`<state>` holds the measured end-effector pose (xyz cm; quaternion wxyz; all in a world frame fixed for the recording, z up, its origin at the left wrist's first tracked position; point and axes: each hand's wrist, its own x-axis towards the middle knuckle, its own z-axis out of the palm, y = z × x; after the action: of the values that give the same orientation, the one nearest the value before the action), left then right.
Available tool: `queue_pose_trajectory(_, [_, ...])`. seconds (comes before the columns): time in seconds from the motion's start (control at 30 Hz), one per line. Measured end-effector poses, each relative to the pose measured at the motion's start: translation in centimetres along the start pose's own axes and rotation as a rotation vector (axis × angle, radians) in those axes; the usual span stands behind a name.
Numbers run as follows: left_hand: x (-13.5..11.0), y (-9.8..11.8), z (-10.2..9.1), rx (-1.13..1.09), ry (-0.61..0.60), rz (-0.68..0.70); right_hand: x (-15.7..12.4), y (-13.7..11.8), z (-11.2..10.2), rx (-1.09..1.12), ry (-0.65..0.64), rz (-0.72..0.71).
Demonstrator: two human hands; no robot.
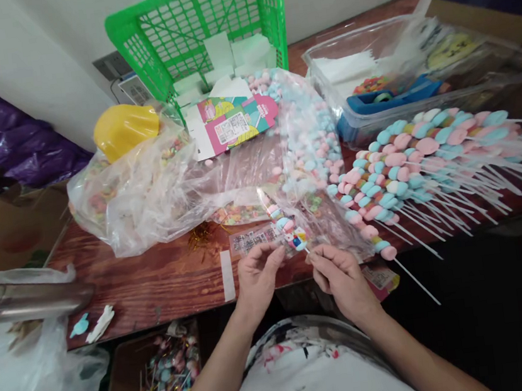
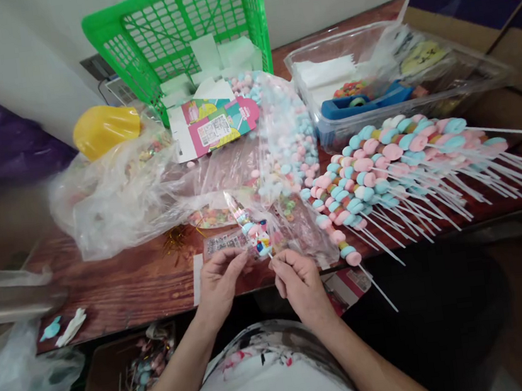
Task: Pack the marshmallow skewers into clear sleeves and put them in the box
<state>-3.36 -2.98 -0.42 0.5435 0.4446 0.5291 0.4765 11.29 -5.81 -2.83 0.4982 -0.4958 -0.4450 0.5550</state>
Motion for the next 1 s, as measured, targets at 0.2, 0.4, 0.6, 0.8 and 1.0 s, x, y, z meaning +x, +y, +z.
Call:
queue_pose_trajectory(0.2, [0.0, 2.1, -0.4, 0.615, -0.132, 0.453, -0.6, -0.5, 0.1, -0.058, 0.012, -0.022])
queue_pose_trajectory(0.4, [-0.2, 2.7, -0.2, 0.91, -0.237, 0.525, -0.7, 0.0, -0.1, -0.372, 0.071, -0.242])
queue_pose_trajectory(0.6, [-0.3, 3.2, -0.1, 1.091, -0.325, 0.461, -0.8, -0.3, -0.1, -0.475, 0.082, -0.331])
queue_pose_trajectory(0.8, [0.0, 2.9, -0.1, 1.109, -0.37, 0.445, -0.8, 0.0, -0.2, -0.548, 0.082, -0.378])
queue_pose_trajectory(1.0, [-0.3, 2.5, -0.1, 1.211, -0.324, 0.487, -0.8, 0.5, -0.1, -0.625, 0.093, -0.404])
